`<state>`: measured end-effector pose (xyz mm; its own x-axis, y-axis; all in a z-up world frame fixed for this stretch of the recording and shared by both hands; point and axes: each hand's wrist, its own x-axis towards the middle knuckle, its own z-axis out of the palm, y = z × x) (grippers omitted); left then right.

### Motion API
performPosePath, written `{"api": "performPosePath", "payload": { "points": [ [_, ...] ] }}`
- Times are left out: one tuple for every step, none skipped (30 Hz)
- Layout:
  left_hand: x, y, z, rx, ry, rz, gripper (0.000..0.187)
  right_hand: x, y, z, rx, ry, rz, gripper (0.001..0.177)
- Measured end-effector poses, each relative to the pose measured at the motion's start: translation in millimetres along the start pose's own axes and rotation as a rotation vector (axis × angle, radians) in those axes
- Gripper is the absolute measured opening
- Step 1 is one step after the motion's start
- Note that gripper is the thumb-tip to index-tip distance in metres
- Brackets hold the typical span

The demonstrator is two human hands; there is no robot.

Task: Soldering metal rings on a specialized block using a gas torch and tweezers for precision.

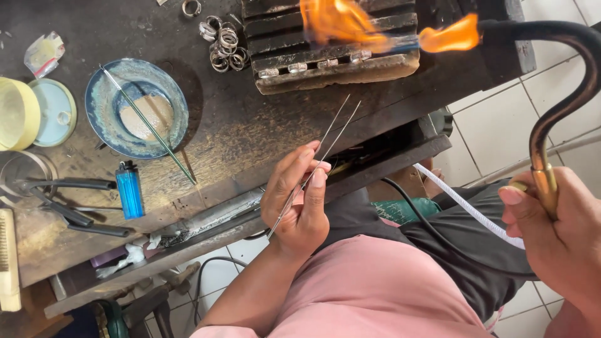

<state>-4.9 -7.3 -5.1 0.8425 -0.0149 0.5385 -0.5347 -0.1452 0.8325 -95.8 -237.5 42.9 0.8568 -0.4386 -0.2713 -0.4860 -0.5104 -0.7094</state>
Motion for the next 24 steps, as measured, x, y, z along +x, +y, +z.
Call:
{"api": "performPosePath", "payload": {
  "points": [
    [0,0,1,0.013,0.011,0.013,0.021,1,0,-2,-0.096,-0.011,-0.026,0.02],
    [0,1,2,0.024,0.022,0.024,0.021,2,0,-4,-0.192,-0.022,-0.052,0.021],
    [0,1,3,0.031,0.029,0.023,0.021,3,3,-5,-0.193,-0.029,-0.058,0.021],
    [0,1,4,0.042,0.036,0.03,0.021,5,6,-7,-0.125,-0.031,-0.056,0.018],
    [0,0,4,0.054,0.043,0.038,0.021,6,8,-9,-0.058,-0.034,-0.052,0.017],
    [-1,0,5,0.059,0.055,0.034,0.021,9,16,-14,-0.065,-0.043,-0.059,0.017],
    [-2,0,6,0.072,0.069,0.045,0.021,12,23,-19,-0.082,-0.039,-0.067,0.017],
    [-1,-1,6,0.085,0.083,0.064,0.021,16,29,-23,-0.095,-0.031,-0.08,0.018],
    [-3,0,6,0.09,0.094,0.067,0.021,17,35,-26,-0.098,-0.035,-0.091,0.018],
    [-3,-1,6,0.096,0.096,0.078,0.021,19,40,-29,-0.128,-0.032,-0.09,0.02],
    [-2,-1,6,0.103,0.098,0.088,0.021,21,45,-32,-0.159,-0.029,-0.088,0.022],
    [-1,0,6,0.105,0.105,0.096,0.021,22,47,-32,-0.157,-0.027,-0.099,0.022],
    [0,0,6,0.098,0.106,0.105,0.02,23,49,-33,-0.173,-0.021,-0.126,0.022],
    [0,1,6,0.088,0.105,0.114,0.02,23,51,-33,-0.189,-0.013,-0.149,0.021],
    [0,1,5,0.088,0.108,0.12,0.02,25,57,-32,-0.187,-0.01,-0.156,0.021],
    [0,2,4,0.087,0.106,0.115,0.02,26,62,-30,-0.183,0.022,-0.131,0.025],
    [0,2,4,0.086,0.103,0.11,0.02,27,67,-29,-0.178,0.055,-0.105,0.029],
    [1,2,3,0.085,0.102,0.107,0.02,31,85,-28,-0.18,0.053,-0.102,0.029],
    [1,3,2,0.079,0.101,0.101,0.019,35,103,-28,-0.17,0.078,-0.094,0.033],
    [1,3,3,0.069,0.096,0.093,0.019,36,122,-28,-0.161,0.106,-0.079,0.039],
    [0,2,2,0.062,0.089,0.086,0.019,37,117,-27,-0.165,0.108,-0.068,0.039],
    [0,1,1,0.055,0.086,0.094,0.018,37,110,-26,-0.002,0.063,-0.036,0.036],
    [0,0,0,0.047,0.083,0.101,0.018,38,104,-25,0.162,0.019,-0.006,0.044],
    [-1,-2,1,0.038,0.076,0.101,0.018,34,107,-26,0.162,0.029,0.001,0.044]
  ]
}}
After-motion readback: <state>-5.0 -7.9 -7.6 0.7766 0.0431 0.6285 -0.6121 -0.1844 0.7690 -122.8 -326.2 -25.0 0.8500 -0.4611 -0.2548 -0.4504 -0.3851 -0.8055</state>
